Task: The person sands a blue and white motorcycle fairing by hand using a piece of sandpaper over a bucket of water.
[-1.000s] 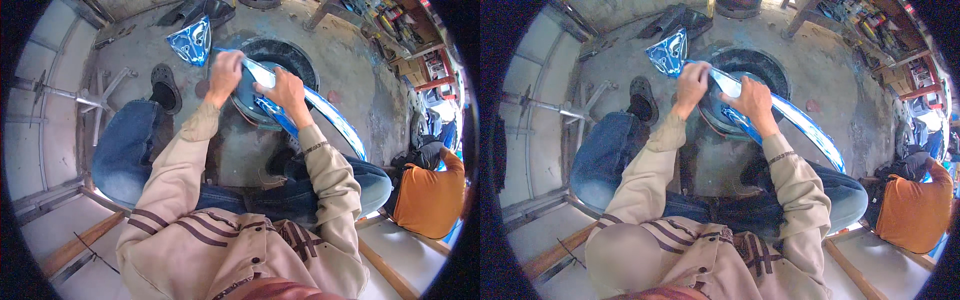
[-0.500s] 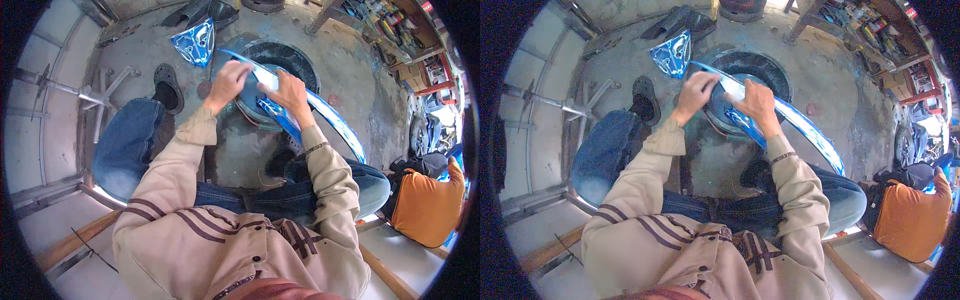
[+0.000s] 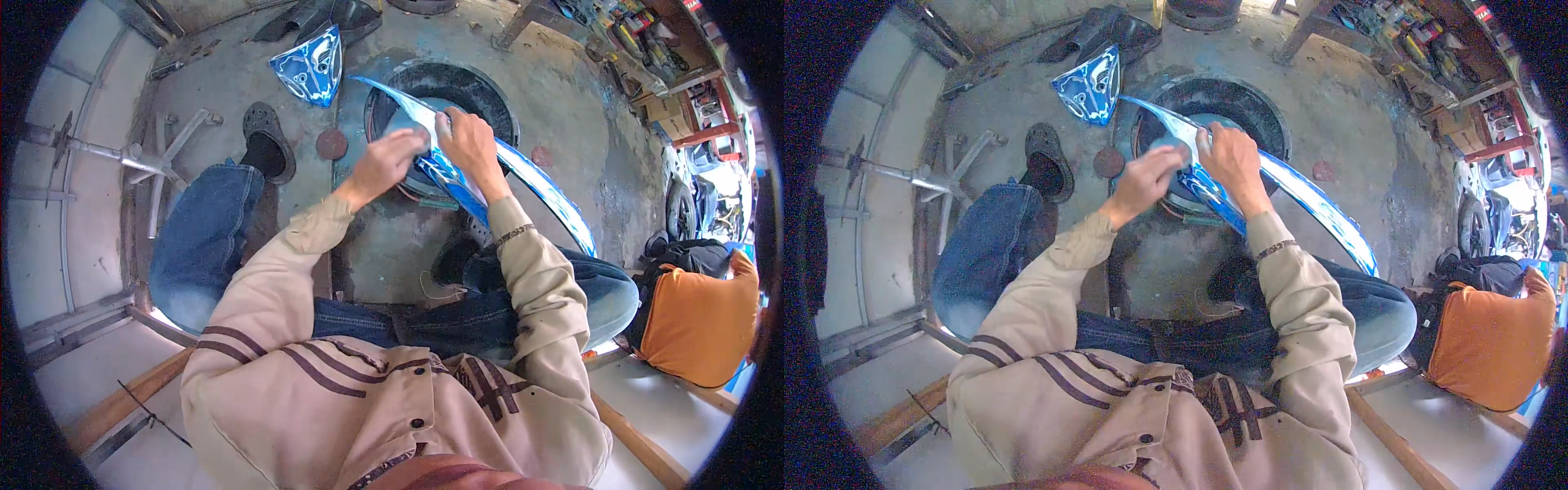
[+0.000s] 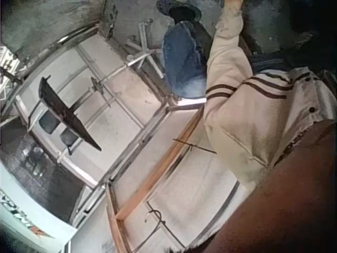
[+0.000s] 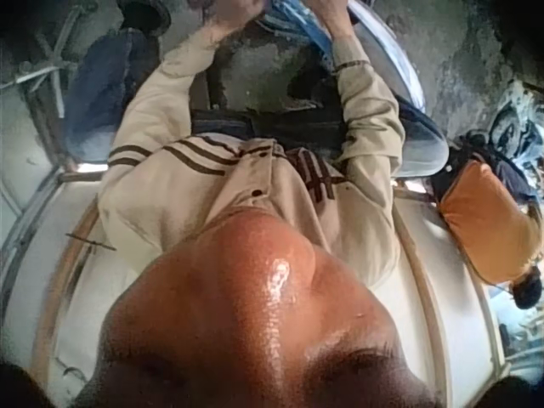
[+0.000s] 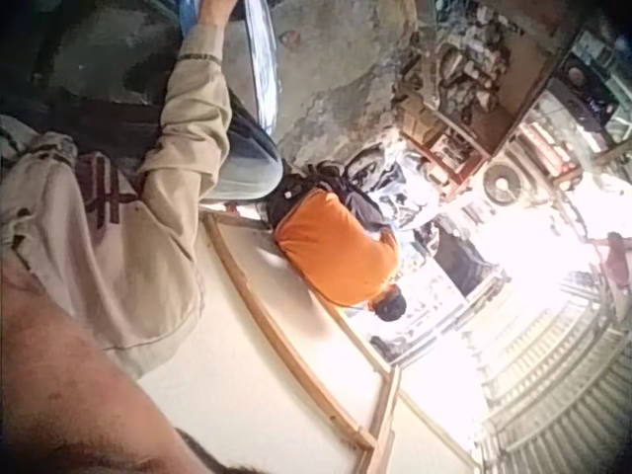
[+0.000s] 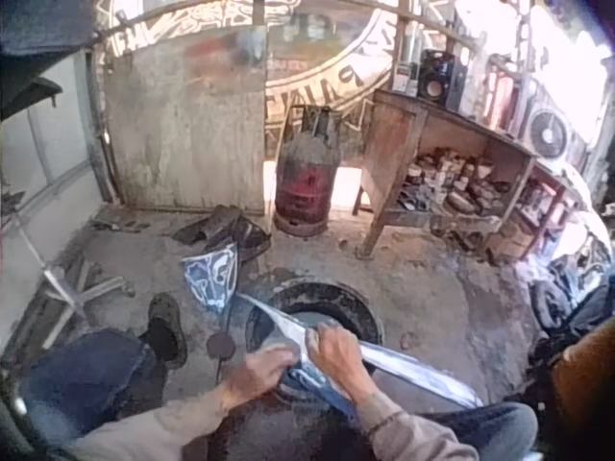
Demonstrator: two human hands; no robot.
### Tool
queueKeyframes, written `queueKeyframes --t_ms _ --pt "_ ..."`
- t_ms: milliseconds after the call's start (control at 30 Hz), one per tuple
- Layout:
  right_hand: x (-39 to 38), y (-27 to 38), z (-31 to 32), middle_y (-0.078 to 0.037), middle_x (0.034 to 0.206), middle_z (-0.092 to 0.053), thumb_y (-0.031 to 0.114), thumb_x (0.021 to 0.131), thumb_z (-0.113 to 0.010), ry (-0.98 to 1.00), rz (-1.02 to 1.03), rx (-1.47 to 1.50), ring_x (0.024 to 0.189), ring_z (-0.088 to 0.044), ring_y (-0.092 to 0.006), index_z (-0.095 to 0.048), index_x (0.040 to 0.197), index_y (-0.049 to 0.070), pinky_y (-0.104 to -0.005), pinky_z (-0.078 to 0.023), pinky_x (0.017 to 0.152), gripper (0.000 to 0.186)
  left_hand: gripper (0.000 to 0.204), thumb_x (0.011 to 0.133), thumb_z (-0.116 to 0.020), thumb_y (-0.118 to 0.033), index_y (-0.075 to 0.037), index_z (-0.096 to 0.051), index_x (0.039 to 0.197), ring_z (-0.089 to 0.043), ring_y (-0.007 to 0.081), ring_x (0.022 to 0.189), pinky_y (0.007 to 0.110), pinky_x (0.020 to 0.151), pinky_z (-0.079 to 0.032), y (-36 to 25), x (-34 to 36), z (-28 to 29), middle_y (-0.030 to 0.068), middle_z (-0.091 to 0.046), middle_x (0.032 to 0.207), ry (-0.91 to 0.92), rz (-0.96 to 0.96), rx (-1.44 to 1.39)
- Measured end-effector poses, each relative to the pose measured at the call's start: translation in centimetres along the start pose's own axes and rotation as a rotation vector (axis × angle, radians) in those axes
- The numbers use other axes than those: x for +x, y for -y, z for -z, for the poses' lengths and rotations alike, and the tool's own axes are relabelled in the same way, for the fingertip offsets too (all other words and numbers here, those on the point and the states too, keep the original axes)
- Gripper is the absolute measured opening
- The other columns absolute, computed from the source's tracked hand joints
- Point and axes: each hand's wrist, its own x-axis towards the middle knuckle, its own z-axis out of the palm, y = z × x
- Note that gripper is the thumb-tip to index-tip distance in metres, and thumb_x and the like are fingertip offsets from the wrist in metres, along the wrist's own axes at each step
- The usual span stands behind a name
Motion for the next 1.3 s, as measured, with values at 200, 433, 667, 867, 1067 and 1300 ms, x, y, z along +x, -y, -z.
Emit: queueKeyframes --t_ms 200,433,667,867,1067,1300 --pt "0.5 0.3 0.3 -0.028 0.084 -0.076 0.040 0.107 -0.058 0.031 -0.006 0.003 0.082 -0.076 -0.0482 -0.078 0.106 0.001 -0.0603 -0.059 0.076 0.044 0.024 0.095 -0.076 0.001 -0.007 -0.077 0.118 -0.079 0.0362 0.113 0.043 0.092 -0.066 1.7 0.7 0.1 0.0136 -0.080 0.125 -0.126 0.095 -0.031" --pt "0.2 0.0 0.8 -0.030 0.086 -0.076 0.037 0.107 -0.059 0.050 -0.020 0.041 0.086 -0.075 -0.0493 -0.078 0.106 0.000 -0.0604 -0.059 0.081 0.042 0.021 0.096 -0.077 0.001 -0.006 -0.076 0.116 -0.078 0.0362 0.116 0.042 0.095 -0.065 1.0 0.8 0.4 0.0135 -0.080 0.128 -0.076 0.093 -0.074" --pt "0.5 -0.3 0.8 -0.029 0.091 -0.076 0.036 0.107 -0.060 0.029 -0.013 0.094 0.090 -0.074 -0.0489 -0.076 0.103 -0.001 -0.0599 -0.058 0.084 0.041 0.022 0.099 -0.075 -0.001 -0.007 -0.077 0.120 -0.079 0.0315 0.115 0.041 0.093 -0.066 1.3 -0.9 0.2 0.0138 -0.080 0.130 0.037 -0.169 -0.037" --pt "-0.1 0.9 0.6 -0.025 0.091 -0.075 0.035 0.102 -0.071 -0.225 0.084 0.086 0.090 -0.075 -0.0447 -0.072 0.106 0.000 -0.0550 -0.059 0.081 0.036 0.020 0.098 -0.075 -0.001 -0.004 -0.075 0.118 -0.079 0.0327 0.113 0.041 0.090 -0.066 1.5 0.9 0.0 0.0137 -0.081 0.122 -0.119 0.222 -0.218" --pt "-2.9 2.1 2.9 -0.026 0.127 -0.069 0.053 0.080 -0.091 0.040 0.142 -0.189 0.121 -0.068 -0.0445 -0.059 0.143 0.002 -0.0633 -0.057 0.093 0.087 0.021 0.098 -0.075 -0.001 -0.004 -0.074 0.119 -0.079 0.0336 0.111 0.041 0.089 -0.066 1.4 1.0 -0.3 0.0136 -0.081 0.120 -0.137 0.104 -0.186" --pt "-4.2 1.8 4.9 -0.021 0.153 -0.052 0.054 0.052 -0.107 0.315 0.050 -0.389 0.139 -0.055 -0.0442 -0.026 0.172 0.005 -0.0719 -0.053 0.102 0.153 0.022 0.099 -0.075 -0.003 -0.006 -0.076 0.121 -0.080 0.0334 0.109 0.040 0.087 -0.065 1.1 1.6 -1.1 0.0137 -0.081 0.119 -0.112 0.105 -0.217"
